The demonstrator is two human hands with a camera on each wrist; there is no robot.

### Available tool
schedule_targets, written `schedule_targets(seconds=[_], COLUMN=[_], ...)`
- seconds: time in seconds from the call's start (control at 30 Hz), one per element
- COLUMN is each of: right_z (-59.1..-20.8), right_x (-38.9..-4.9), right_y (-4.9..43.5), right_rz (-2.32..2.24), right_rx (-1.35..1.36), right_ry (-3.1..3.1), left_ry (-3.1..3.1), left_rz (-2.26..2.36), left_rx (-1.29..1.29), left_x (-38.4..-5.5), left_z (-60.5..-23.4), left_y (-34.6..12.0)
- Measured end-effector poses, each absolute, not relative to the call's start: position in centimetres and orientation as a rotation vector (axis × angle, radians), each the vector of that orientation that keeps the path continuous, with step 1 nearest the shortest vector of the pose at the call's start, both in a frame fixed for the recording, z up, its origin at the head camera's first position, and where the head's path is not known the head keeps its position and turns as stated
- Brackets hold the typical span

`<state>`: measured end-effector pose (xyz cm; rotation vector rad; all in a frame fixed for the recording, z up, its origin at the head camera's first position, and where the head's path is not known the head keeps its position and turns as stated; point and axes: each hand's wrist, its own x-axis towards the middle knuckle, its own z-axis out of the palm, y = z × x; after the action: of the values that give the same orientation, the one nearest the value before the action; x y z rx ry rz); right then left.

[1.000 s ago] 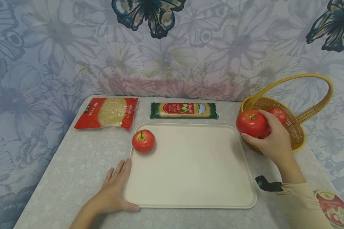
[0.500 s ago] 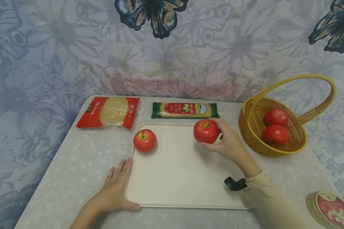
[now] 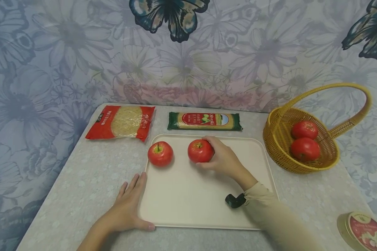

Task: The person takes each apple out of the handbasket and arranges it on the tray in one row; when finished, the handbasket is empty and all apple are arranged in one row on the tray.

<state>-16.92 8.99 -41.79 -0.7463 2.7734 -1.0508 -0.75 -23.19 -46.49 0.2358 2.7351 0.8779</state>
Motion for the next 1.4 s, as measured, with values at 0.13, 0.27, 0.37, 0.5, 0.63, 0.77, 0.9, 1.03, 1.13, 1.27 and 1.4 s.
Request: schedule_targets(seconds=[0.13,0.27,0.37,0.5,0.63,0.77,0.9,1.03,1.13,1.27,1.4], right_z=[-42.1,-42.3,-42.4,-42.7,-42.9,-43.1,-43.2,-43.2,-43.3,-43.6,-43.5], right_x=[-16.8,-16.7,-16.7,-16.7,-16.6,-16.6,-16.6,-16.6,-16.6,-16.5,-16.4], right_y=[8.2,7.6,7.2,6.9,6.6,6.5,6.3,6.1,5.9,5.8,5.9], right_rz=[-1.014,-0.991,-0.989,-0.986,-0.986,-1.004,-1.040,-1.088,-1.106,-1.115,-1.082], right_rx=[-0.742,-0.739,-0.731,-0.710,-0.683,-0.664,-0.642,-0.603,-0.581,-0.579,-0.606], right_ry=[2.751,2.743,2.732,2.715,2.700,2.684,2.656,2.614,2.591,2.570,2.591], left_ry=[2.734,2.729,2.727,2.727,2.726,2.724,2.725,2.723,2.724,2.728,2.725], left_rz=[0.872,0.877,0.883,0.886,0.894,0.889,0.878,0.881,0.885,0.881,0.883], left_rx=[0.233,0.229,0.224,0.224,0.222,0.216,0.215,0.217,0.218,0.219,0.216], left_x=[-0.8,-0.9,-0.9,-0.8,-0.8,-0.7,-0.7,-0.7,-0.7,-0.7,-0.7], left_z=[-46.5,-46.4,-46.4,-46.5,-46.5,-46.5,-46.6,-46.5,-46.5,-46.6,-46.6], left_y=[-23.2,-23.1,-23.1,-23.0,-23.0,-23.0,-23.0,-23.0,-23.0,-23.0,-23.0])
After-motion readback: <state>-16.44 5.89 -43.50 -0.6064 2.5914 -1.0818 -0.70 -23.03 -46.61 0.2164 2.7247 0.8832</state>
